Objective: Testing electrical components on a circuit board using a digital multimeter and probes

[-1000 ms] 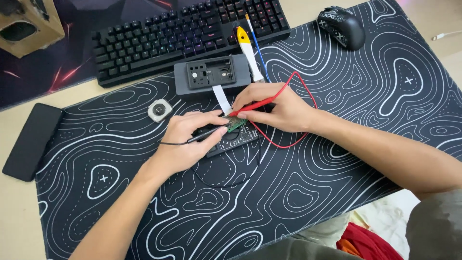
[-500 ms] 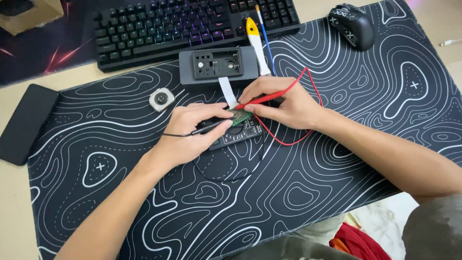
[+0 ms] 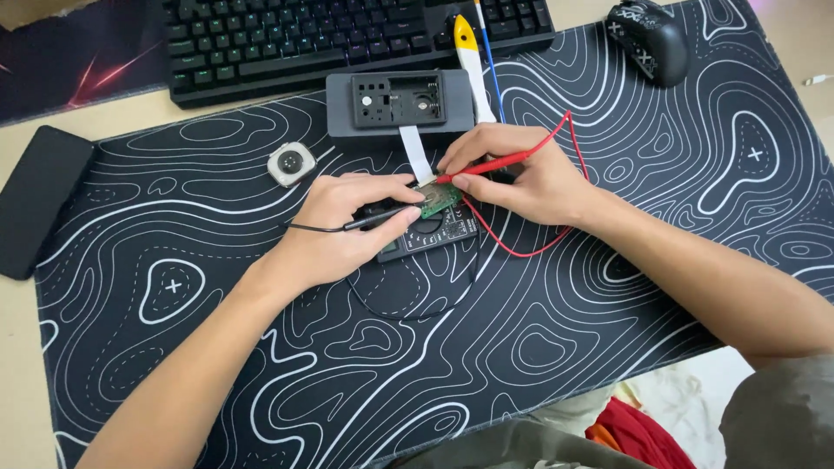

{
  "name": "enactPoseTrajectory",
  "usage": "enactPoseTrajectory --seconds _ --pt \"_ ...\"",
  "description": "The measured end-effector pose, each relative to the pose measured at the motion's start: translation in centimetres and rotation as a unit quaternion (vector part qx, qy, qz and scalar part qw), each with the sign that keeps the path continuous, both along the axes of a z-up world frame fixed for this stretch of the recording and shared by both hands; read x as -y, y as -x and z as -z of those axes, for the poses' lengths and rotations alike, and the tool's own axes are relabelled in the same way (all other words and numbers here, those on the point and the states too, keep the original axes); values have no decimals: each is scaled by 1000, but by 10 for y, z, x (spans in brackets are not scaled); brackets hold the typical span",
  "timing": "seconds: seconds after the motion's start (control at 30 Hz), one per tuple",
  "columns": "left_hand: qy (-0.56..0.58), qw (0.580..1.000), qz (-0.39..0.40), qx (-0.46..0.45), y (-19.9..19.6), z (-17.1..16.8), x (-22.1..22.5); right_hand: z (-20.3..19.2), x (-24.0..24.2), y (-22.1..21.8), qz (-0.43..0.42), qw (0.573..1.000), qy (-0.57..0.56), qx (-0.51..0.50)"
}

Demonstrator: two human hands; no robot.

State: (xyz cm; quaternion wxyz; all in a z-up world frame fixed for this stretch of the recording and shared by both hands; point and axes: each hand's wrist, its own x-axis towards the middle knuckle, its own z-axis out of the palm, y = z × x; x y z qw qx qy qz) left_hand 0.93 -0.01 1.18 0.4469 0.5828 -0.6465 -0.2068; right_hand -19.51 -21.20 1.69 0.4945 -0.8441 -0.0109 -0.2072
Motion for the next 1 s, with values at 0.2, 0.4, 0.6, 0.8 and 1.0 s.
enactPoseTrajectory --seconds 0.2,0.4,0.6,0.8,1.0 --pt "-1 1000 -1 0 -1 5 -1 0 -2 -1 -2 1000 15 19" --pt "14 1000 3 -2 -1 8 0 5 4 0 -16 998 35 48" --pt "11 999 5 51 -2 7 0 -2 4 6 -30 992 118 16" --pt "-9 999 -3 31 -2 4 0 -2 3 6 -33 993 111 15" --pt "-1 1000 3 18 -3 3 0 -1 6 7 -33 993 110 12"
